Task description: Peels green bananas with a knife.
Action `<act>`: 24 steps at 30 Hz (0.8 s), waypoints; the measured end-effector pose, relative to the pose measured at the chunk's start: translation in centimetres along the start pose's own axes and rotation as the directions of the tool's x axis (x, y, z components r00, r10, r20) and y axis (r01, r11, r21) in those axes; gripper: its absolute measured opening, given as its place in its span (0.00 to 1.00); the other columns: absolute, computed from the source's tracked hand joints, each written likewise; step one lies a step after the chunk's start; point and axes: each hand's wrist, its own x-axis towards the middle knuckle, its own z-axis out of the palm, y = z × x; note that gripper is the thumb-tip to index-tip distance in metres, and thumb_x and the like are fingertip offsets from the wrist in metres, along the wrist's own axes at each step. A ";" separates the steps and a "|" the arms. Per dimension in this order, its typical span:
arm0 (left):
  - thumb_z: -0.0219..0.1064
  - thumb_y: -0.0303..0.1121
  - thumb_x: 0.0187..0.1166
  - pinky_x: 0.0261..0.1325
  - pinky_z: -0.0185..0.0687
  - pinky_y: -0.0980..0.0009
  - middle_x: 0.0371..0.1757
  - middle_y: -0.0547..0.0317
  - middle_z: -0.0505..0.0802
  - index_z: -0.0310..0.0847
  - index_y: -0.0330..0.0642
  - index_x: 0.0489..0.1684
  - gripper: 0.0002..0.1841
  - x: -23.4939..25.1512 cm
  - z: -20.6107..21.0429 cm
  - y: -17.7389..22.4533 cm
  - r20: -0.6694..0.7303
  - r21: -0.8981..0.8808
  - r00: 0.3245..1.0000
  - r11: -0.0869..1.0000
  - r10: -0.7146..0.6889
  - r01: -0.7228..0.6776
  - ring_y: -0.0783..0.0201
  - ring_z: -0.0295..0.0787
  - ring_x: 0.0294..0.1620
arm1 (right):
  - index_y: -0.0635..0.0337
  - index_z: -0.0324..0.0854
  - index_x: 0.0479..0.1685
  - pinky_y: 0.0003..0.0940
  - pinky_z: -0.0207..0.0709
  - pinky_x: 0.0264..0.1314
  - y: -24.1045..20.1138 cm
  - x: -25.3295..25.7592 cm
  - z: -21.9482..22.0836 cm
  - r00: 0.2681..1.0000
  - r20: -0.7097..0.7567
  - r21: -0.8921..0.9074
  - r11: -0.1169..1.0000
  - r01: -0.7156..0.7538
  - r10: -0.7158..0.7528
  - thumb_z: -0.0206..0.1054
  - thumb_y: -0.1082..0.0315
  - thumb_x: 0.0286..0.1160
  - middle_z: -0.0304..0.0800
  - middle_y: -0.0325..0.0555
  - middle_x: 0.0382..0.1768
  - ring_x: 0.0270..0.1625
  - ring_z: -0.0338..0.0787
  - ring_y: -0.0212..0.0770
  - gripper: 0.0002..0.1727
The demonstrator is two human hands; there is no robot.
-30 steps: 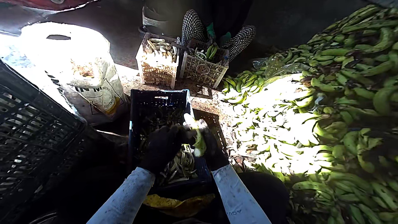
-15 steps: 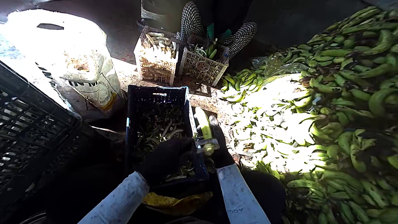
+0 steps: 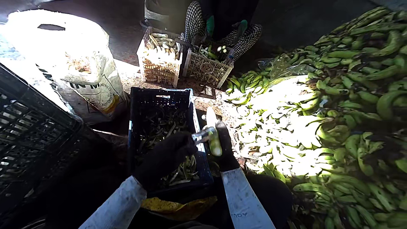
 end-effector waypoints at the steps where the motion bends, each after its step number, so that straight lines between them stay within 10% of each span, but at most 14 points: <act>1: 0.62 0.56 0.83 0.55 0.88 0.65 0.54 0.66 0.92 0.80 0.55 0.74 0.25 -0.5 0.9 0.1 0.055 -0.036 0.998 0.999 0.011 -0.009 0.73 0.89 0.48 | 0.54 0.74 0.68 0.28 0.86 0.29 -0.2 0.4 -0.4 1.000 -0.007 -0.041 0.999 0.028 -0.028 0.50 0.47 0.83 0.90 0.41 0.30 0.26 0.89 0.32 0.25; 6: 0.59 0.60 0.84 0.67 0.83 0.58 0.61 0.60 0.91 0.80 0.53 0.75 0.29 0.4 1.8 -1.0 0.057 0.130 0.996 0.989 0.071 -0.078 0.67 0.88 0.59 | 0.54 0.78 0.61 0.27 0.86 0.32 0.8 0.7 0.1 0.999 0.038 0.008 1.000 0.029 -0.029 0.54 0.44 0.83 0.90 0.41 0.33 0.28 0.89 0.32 0.25; 10: 0.71 0.43 0.78 0.60 0.80 0.38 0.55 0.41 0.91 0.82 0.53 0.74 0.24 2.5 -0.1 -2.4 -0.294 0.460 0.952 0.886 0.087 0.061 0.39 0.88 0.57 | 0.58 0.79 0.51 0.26 0.85 0.26 2.6 -0.7 1.6 0.985 0.117 0.050 0.990 -0.131 0.124 0.47 0.51 0.89 0.89 0.41 0.27 0.23 0.87 0.31 0.21; 13: 0.68 0.46 0.83 0.60 0.80 0.35 0.63 0.37 0.87 0.76 0.49 0.79 0.26 3.4 -2.0 -2.8 -0.481 0.417 0.877 0.878 -0.004 0.233 0.36 0.86 0.60 | 0.61 0.76 0.55 0.29 0.85 0.23 2.3 -1.3 2.2 0.961 0.152 0.074 0.966 -0.246 0.233 0.41 0.57 0.88 0.89 0.46 0.27 0.21 0.88 0.35 0.21; 19: 0.61 0.53 0.85 0.53 0.87 0.55 0.51 0.58 0.91 0.81 0.50 0.70 0.24 0.6 0.2 -0.3 -0.240 0.079 0.971 0.997 0.008 0.011 0.63 0.89 0.48 | 0.52 0.77 0.52 0.27 0.84 0.27 -0.1 1.0 2.7 0.957 -0.206 -0.098 0.977 0.187 -0.204 0.51 0.51 0.86 0.85 0.35 0.25 0.24 0.85 0.29 0.17; 24: 0.61 0.57 0.84 0.65 0.85 0.61 0.64 0.53 0.90 0.78 0.45 0.78 0.31 -1.0 4.1 0.3 -0.221 0.019 0.967 0.992 0.127 -0.126 0.65 0.88 0.61 | 0.48 0.58 0.85 0.33 0.86 0.44 -2.5 2.1 3.7 0.722 -0.409 -0.451 0.811 0.372 -0.558 0.50 0.52 0.89 0.84 0.37 0.51 0.43 0.87 0.30 0.28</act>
